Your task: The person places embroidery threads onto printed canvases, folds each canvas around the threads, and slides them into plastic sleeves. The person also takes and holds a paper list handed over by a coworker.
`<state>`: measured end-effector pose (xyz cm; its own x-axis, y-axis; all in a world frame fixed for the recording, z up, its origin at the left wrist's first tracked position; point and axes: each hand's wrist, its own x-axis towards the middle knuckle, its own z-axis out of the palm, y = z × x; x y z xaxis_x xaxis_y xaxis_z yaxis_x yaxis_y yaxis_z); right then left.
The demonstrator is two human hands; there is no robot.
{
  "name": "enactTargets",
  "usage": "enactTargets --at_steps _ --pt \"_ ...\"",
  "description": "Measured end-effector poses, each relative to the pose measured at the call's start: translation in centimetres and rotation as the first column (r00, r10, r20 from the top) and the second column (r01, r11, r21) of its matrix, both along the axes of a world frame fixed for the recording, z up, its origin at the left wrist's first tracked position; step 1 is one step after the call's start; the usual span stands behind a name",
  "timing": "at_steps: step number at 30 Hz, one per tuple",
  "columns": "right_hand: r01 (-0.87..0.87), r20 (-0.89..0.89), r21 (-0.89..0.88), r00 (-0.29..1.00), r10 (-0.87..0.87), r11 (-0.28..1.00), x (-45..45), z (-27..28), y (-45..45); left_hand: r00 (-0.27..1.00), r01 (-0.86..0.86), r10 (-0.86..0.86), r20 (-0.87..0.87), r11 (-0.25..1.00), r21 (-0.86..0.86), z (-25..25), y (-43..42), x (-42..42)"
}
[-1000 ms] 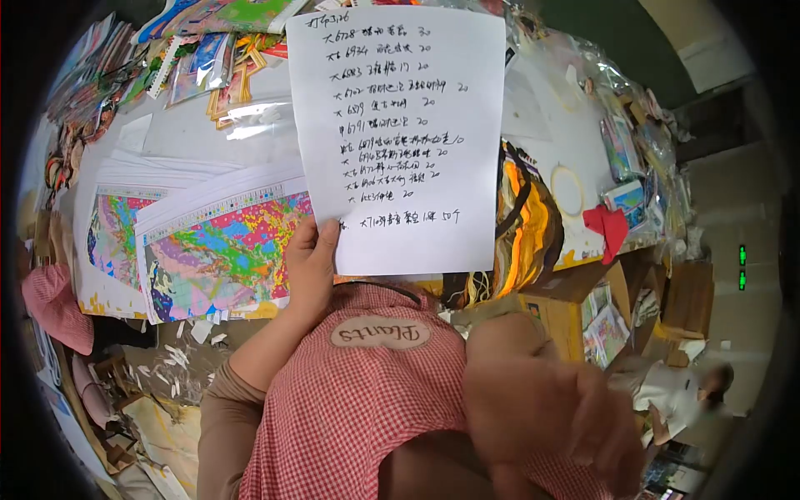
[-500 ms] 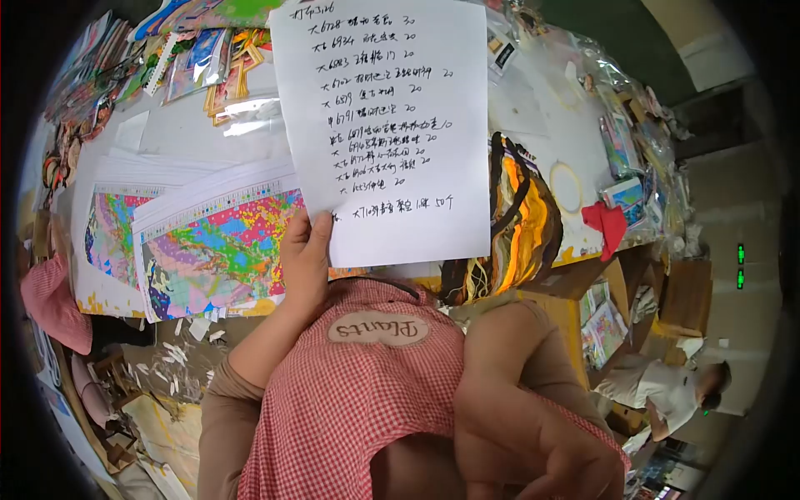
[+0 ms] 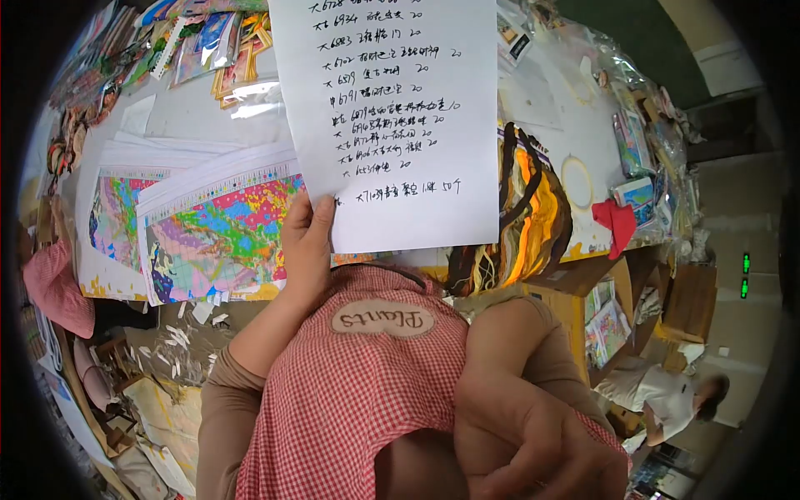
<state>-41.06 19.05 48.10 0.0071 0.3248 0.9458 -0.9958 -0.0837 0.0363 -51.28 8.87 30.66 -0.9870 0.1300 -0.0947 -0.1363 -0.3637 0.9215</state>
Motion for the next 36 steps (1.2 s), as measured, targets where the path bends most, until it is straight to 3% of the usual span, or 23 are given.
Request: enactTargets --at_steps 13,14,16,20,22,23,25,26,28,29,31,32,34,36 --pt "0.368 -0.113 -0.338 0.898 -0.426 0.866 -0.5 0.6 -2.6 1.0 0.01 -0.01 -0.013 1.0 -0.028 0.0 -0.4 -0.1" --pt "0.367 -0.114 -0.337 0.898 -0.425 0.867 -0.5 0.4 -2.1 1.0 0.009 -0.01 -0.014 1.0 -0.027 0.0 -0.4 -0.1" --pt "0.042 -0.043 0.003 0.998 -0.042 0.999 -0.6 -0.2 -0.5 1.0 0.002 -0.002 0.001 1.0 0.018 0.1 -0.4 -0.1" --pt "0.088 0.001 0.019 0.996 -0.088 0.996 0.0 0.2 -0.9 1.0 -0.016 0.016 -0.003 0.999 0.043 0.2 0.1 0.1" --pt "0.336 -0.035 -0.311 0.931 -0.364 0.889 -0.1 0.9 -2.8 1.0 -0.008 0.009 -0.017 1.0 0.028 -0.2 -0.1 0.1" --pt "0.336 -0.035 -0.31 0.931 -0.363 0.89 -0.1 0.6 -2.1 1.0 -0.009 0.01 -0.016 1.0 0.03 -0.3 -0.1 0.1" --pt "0.087 0.028 0.059 0.996 -0.089 0.994 -0.2 0.2 0.1 1.0 -0.001 0.001 -0.008 0.999 0.042 -0.2 -0.1 0.1" --pt "0.088 0.027 0.06 0.996 -0.089 0.994 -0.1 0.3 -0.6 1.0 0.0 0.001 -0.009 0.999 0.042 -0.1 -0.1 0.1" --pt "0.324 -0.028 -0.306 0.937 -0.349 0.895 0.1 0.8 -2.8 1.0 -0.004 0.005 -0.011 0.999 0.046 -0.2 -0.1 0.1" --pt "0.324 -0.03 -0.306 0.936 -0.35 0.895 0.0 0.5 -2.0 1.0 -0.003 0.004 -0.013 0.999 0.046 -0.2 -0.1 0.1" --pt "-0.012 -0.056 0.047 0.998 0.015 0.999 -0.8 0.0 0.1 1.0 -0.005 0.005 -0.005 0.999 0.034 -0.3 -0.3 0.0" --pt "-0.011 -0.057 0.047 0.998 0.014 0.999 -0.7 0.2 -0.7 1.0 -0.004 0.005 -0.006 0.999 0.034 -0.3 -0.3 0.0" --pt "0.274 -0.056 -0.319 0.95 -0.306 0.908 -0.4 1.0 -3.1 1.0 0.011 -0.011 0.005 0.999 0.034 -0.2 -0.4 -0.1" --pt "0.231 -0.035 -0.319 0.966 -0.255 0.919 -0.2 1.3 -3.3 1.0 -0.001 0.002 -0.008 1.0 0.019 -0.6 -0.3 -0.2"
